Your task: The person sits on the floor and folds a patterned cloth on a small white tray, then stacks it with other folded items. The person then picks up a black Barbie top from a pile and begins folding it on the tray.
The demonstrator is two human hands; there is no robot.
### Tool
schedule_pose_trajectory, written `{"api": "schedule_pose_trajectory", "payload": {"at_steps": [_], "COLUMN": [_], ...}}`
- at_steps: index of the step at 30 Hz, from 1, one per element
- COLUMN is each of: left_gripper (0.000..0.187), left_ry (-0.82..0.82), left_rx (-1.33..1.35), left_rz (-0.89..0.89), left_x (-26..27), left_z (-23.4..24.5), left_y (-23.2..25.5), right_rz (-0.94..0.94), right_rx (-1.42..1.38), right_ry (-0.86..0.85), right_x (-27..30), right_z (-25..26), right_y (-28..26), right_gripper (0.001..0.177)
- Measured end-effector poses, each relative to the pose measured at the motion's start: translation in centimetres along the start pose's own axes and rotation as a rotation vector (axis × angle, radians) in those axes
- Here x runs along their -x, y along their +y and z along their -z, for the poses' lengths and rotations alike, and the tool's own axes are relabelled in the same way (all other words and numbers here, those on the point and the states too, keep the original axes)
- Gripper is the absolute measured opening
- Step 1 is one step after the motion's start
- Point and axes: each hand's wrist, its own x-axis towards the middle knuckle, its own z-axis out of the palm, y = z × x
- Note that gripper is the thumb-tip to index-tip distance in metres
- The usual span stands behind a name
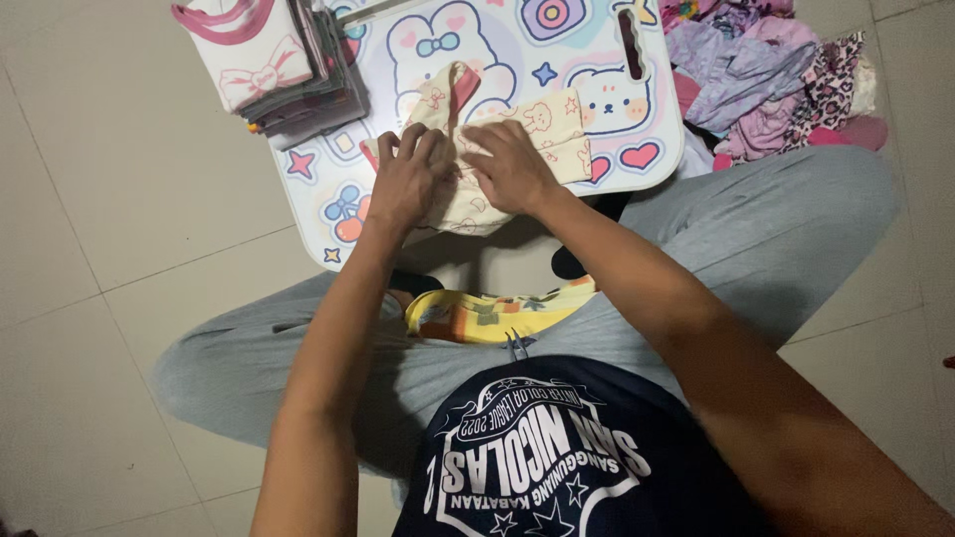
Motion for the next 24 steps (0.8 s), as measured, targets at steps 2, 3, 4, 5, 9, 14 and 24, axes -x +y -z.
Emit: {"api": "schedule_pose_trajectory", "payload": {"at_steps": [2,3,4,5,9,14,24], "left_gripper": [0.025,0.023,0.022,0.022,0.043,0.053,0.074], "left_ry": [-0.004,-0.011,-0.014,-0.056,-0.056,0.053,-0.026], "left_rx": [0.03,0.046,0.061,0.084,0.169,0.465,0.3], "left_rz": [0.008,0.018,0.028,0.043,0.011,0.05,0.258], "left_x": [0.0,0.1,0.0,0.1,0.3,-2.2,-6.0], "left_z": [0.3,0.5,0.8,1.1,1.4,-2.4,-5.7], "left_y": [0.0,-0.1,-0.2,-0.2,0.4,3.4,6.0], "right_rz": [-0.015,-0.017,-0.017,-0.042,-0.087,-0.347,-0.527], "right_rx": [0.064,0.096,0.131,0.102,0.137,0.284,0.26], "right_ry": [-0.071,-0.125,-0.178,-0.224,-0.265,-0.209,-0.228], "right_x": [-0.1,-0.1,-0.2,-0.2,0.5,1.1,-0.3], "right_z": [0.3,0.4,0.5,0.5,0.5,1.9,5.2], "right_y": [0.1,0.3,0.5,0.7,1.5,3.6,4.6], "right_gripper": [0.042,0.044,0.046,0.046,0.056,0.065,0.067]}}
